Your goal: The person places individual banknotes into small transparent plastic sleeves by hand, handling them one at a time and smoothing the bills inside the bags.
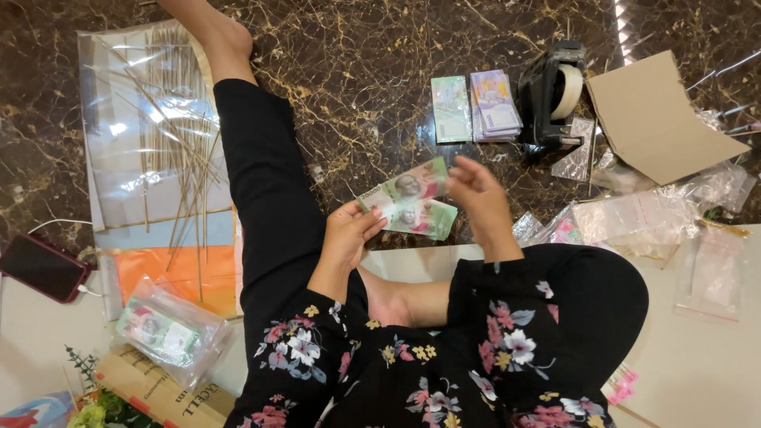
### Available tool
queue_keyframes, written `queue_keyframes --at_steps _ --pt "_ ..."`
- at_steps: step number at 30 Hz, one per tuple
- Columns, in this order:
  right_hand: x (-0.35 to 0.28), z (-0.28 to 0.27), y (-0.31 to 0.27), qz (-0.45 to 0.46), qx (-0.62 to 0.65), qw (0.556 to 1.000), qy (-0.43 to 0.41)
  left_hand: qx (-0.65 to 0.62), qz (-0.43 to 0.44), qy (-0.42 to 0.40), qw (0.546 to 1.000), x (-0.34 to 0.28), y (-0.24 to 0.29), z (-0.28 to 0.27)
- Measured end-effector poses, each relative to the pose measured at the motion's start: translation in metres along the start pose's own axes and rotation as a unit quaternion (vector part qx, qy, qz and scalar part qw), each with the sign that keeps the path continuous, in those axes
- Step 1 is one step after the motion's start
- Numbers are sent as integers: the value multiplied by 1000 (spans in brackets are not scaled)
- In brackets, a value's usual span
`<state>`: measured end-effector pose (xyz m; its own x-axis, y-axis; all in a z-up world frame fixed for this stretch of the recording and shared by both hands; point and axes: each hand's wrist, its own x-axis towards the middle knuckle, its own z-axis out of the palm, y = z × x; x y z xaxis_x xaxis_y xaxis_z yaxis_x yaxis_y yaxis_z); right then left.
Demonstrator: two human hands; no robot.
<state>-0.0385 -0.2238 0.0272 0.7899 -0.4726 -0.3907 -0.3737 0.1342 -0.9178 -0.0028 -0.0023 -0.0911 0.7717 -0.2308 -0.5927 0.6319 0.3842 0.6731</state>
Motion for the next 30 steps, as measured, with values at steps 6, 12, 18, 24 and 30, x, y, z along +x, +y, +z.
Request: queue_keyframes --at_steps 6,12,18,24,30 --pt "20 -5 56 9 16 1000 -16 34 -5 -2 999 -14 8 13" --pt "22 -8 56 70 64 995 -13 2 -31 7 999 1 5 1" --pt "26 -18 55 97 56 993 -45 114 -3 -3 994 -20 35 15" --pt "16 -14 32 24 -32 997 -72 136 19 4 991 -16 33 6" --pt "16 -22 34 27 -44 996 -72 157 44 -9 987 -16 39 4"
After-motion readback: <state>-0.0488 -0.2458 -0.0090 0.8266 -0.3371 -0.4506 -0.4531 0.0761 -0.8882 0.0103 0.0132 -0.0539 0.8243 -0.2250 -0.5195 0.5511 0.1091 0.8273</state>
